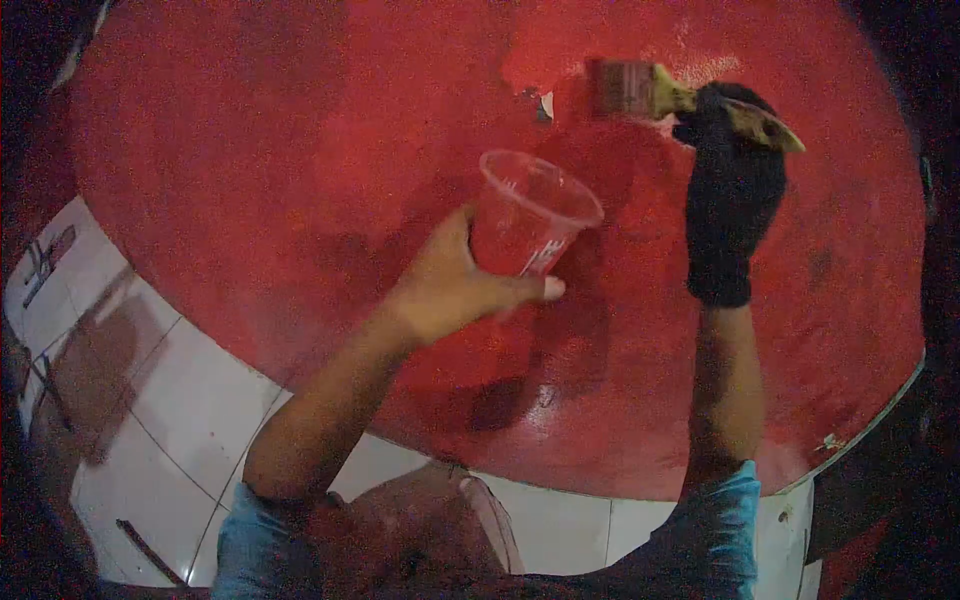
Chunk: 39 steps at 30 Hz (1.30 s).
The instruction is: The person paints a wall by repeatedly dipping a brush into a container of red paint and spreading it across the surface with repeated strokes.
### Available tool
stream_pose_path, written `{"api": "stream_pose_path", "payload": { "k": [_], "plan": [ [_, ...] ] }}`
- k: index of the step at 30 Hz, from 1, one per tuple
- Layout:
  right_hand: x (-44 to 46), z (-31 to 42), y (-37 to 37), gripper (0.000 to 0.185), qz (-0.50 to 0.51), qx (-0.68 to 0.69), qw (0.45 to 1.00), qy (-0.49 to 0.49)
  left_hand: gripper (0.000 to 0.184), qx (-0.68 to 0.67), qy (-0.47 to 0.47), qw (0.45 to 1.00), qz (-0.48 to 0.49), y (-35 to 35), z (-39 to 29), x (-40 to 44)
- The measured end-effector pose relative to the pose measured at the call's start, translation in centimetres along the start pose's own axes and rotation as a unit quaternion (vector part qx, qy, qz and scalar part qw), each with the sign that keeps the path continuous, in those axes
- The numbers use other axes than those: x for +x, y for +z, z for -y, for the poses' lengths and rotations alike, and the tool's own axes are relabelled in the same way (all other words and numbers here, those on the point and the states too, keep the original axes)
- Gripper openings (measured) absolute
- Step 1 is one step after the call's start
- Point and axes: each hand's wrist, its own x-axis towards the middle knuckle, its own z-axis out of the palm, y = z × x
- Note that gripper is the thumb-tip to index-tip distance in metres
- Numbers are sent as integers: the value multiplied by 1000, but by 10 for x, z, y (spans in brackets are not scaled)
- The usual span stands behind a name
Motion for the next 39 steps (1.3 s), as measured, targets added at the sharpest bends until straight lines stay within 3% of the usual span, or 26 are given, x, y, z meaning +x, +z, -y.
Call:
{"api": "stream_pose_path", "payload": {
  "k": [1, 2, 3, 4, 5, 7, 8, 10, 12, 13, 15, 16, 18, 20, 21, 23, 25, 27, 29, 30, 32, 34, 36, 37, 39],
  "plan": [
    [-4, 2, 3, 14, 1, 2, 1000, 0, 82, -18, -45, 999, 17, -5, 4, -8],
    [-10, 5, 7, 13, 32, -153, 971, -181, 82, -18, -46, 999, 15, -8, 11, -17],
    [-18, 9, 9, 11, 59, -298, 886, -351, 85, 71, 15, 997, -33, -9, 20, -28],
    [-30, 11, 13, 9, 138, -284, 902, -294, 88, 159, 77, 981, -80, -6, 26, -40],
    [-45, 13, 26, 7, 220, -268, 908, -234, 88, 157, 75, 981, -80, -11, 30, -53],
    [-60, 17, 37, 4, 330, -245, 870, -273, 90, -20, 3, 997, -80, -14, 32, -77],
    [-61, 16, 38, 4, 329, -244, 870, -274, 90, -19, 4, 997, -80, -16, 37, -89],
    [-59, 14, 43, 6, 224, -174, 945, -162, 88, 89, -29, 985, -146, -24, 51, -109],
    [-31, 17, 32, 9, 147, -136, 977, -74, 86, 80, -42, 984, -156, -26, 58, -126],
    [-18, 20, 25, 9, 148, -136, 977, -75, 83, 69, -57, 982, -165, -29, 62, -134],
    [-2, 26, 15, 13, 24, -203, 962, -179, 81, 68, -72, 978, -182, -33, 80, -147],
    [-4, 25, 17, 13, 24, -204, 962, -181, 79, 67, -90, 974, -198, -35, 90, -153],
    [-16, 21, 27, 13, 122, -331, 885, -304, 80, 92, -86, 968, -217, -42, 108, -161],
    [-47, 15, 47, 13, 263, -316, 861, -300, 81, 113, -81, 962, -236, -44, 120, -167],
    [-56, 18, 53, 13, 264, -318, 858, -303, 83, 83, -45, 962, -257, -46, 124, -169],
    [-67, 23, 64, 11, 266, -192, 901, -283, 84, 53, -6, 958, -282, -51, 127, -171],
    [-42, 15, 62, 14, 193, -108, 966, -130, 87, 126, -26, 950, -284, -55, 121, -174],
    [-3, 17, 36, 16, 106, -245, 953, -147, 87, 141, -41, 947, -285, -57, 115, -175],
    [12, 33, 25, 10, -5, -247, 958, -146, 86, 154, -53, 944, -286, -59, 118, -175],
    [11, 30, 26, 10, -5, -250, 957, -147, 86, 119, -49, 951, -279, -61, 124, -176],
    [-4, 16, 34, 11, 55, -272, 926, -257, 85, 84, -46, 958, -269, -63, 135, -177],
    [-50, 4, 58, 16, 247, -322, 882, -238, 82, 92, -35, 956, -277, -65, 143, -179],
    [-71, 23, 72, 14, 381, -273, 851, -238, 81, 77, -55, 962, -257, -65, 145, -179],
    [-66, 24, 70, 14, 377, -274, 852, -239, 80, 62, -75, 966, -239, -65, 145, -179],
    [-47, 23, 64, 12, 154, -142, 968, -142, 81, 87, -56, 963, -250, -58, 143, -175]
  ]
}}
